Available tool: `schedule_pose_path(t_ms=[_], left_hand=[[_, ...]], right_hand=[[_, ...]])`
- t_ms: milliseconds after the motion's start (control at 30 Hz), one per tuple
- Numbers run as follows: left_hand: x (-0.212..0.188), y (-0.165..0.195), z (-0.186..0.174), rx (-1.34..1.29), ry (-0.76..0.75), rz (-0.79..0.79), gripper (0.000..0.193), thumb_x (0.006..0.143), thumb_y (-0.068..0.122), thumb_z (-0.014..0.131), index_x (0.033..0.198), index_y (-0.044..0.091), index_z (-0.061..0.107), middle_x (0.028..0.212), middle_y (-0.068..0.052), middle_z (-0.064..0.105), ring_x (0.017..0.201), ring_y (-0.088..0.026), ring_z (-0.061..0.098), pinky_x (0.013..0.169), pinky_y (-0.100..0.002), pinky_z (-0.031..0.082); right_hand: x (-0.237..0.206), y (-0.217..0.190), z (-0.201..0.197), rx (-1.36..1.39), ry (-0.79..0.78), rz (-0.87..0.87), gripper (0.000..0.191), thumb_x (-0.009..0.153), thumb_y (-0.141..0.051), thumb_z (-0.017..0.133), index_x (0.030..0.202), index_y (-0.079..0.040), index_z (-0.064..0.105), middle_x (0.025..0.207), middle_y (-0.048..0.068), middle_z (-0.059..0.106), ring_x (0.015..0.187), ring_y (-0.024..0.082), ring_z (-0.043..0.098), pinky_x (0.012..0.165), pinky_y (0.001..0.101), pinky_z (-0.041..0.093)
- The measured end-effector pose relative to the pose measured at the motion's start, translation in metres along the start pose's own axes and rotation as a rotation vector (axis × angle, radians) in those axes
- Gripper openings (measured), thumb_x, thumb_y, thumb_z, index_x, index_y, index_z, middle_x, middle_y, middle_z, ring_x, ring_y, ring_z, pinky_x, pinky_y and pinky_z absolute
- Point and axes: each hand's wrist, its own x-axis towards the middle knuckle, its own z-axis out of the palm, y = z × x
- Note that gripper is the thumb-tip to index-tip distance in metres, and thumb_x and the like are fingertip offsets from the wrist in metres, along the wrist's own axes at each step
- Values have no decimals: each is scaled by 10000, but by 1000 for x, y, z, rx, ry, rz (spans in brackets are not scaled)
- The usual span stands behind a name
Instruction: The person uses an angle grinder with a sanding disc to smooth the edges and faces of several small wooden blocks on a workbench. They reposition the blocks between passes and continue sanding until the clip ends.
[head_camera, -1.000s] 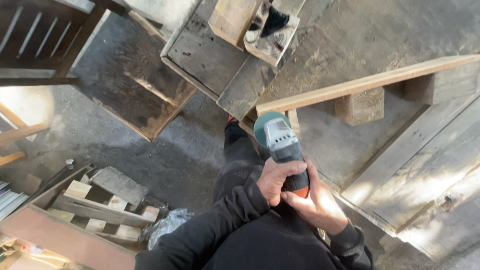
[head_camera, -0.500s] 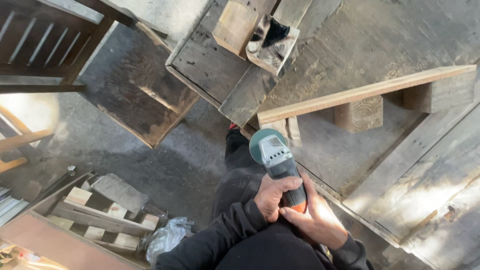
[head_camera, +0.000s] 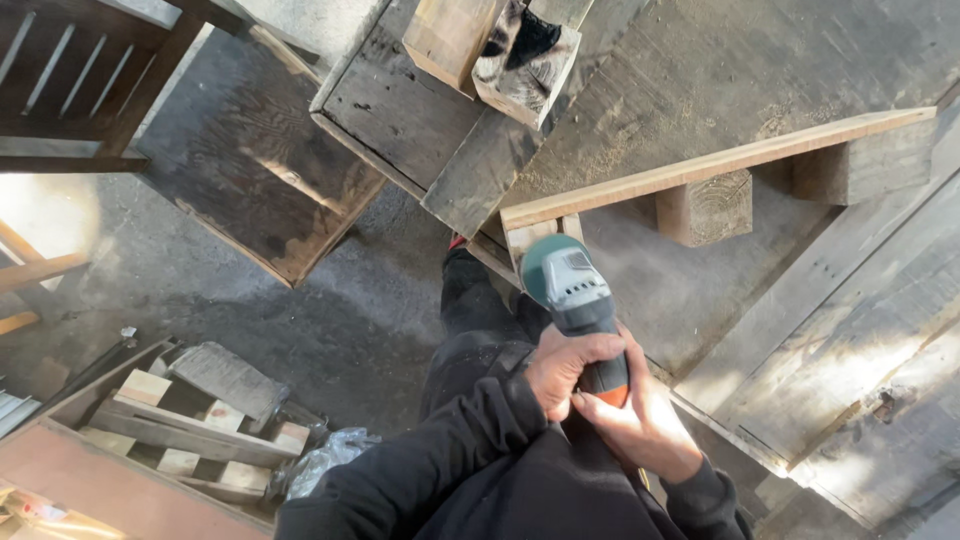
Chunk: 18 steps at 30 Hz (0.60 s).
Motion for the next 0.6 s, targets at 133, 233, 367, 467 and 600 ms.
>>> schedule_pose_path(t_ms=[133, 233, 367, 467, 600], left_hand=[[3, -8, 2, 15, -40, 0, 215, 884, 100, 747, 1070, 31, 661, 1002, -69, 675, 941, -184, 665, 882, -347, 565], [7, -11, 1, 28, 2, -16, 209, 866, 93, 746, 1052, 35, 670, 981, -70, 678, 916, -192, 663, 856, -362, 566], [7, -13, 3, 14, -58, 21, 212, 890, 92, 758, 1069, 28, 665, 998, -66, 672, 934, -180, 649, 886, -342, 558], [8, -11, 6, 12, -51, 14, 229, 882, 106, 761, 1076, 30, 666, 1009, -60, 678, 950, -170, 659, 900, -334, 562], [23, 0, 7, 84, -45, 8, 248, 858, 144, 760, 1053, 26, 662, 956, -86, 688, 856, -215, 666, 804, -382, 573]], right_hand=[[-3, 7, -4, 78, -4, -131, 996, 716, -263, 811, 1542, -42, 300, 1372, 185, 580, 1277, 268, 576, 1035, 398, 461], [-2, 12, -6, 101, -7, -54, 1002, 720, -251, 787, 1567, -63, 285, 1334, 181, 606, 1226, 262, 602, 1018, 394, 481], [-5, 15, -7, 170, -9, -93, 955, 738, -230, 784, 1546, -54, 306, 1338, 173, 596, 1241, 247, 588, 1033, 386, 467], [-3, 12, -8, 103, -8, -112, 998, 711, -212, 799, 1549, -60, 278, 1378, 156, 565, 1290, 232, 556, 1046, 386, 446], [10, 4, -16, 70, 1, -55, 970, 720, -274, 773, 1556, -93, 316, 1291, 160, 639, 1195, 232, 620, 1010, 382, 491]])
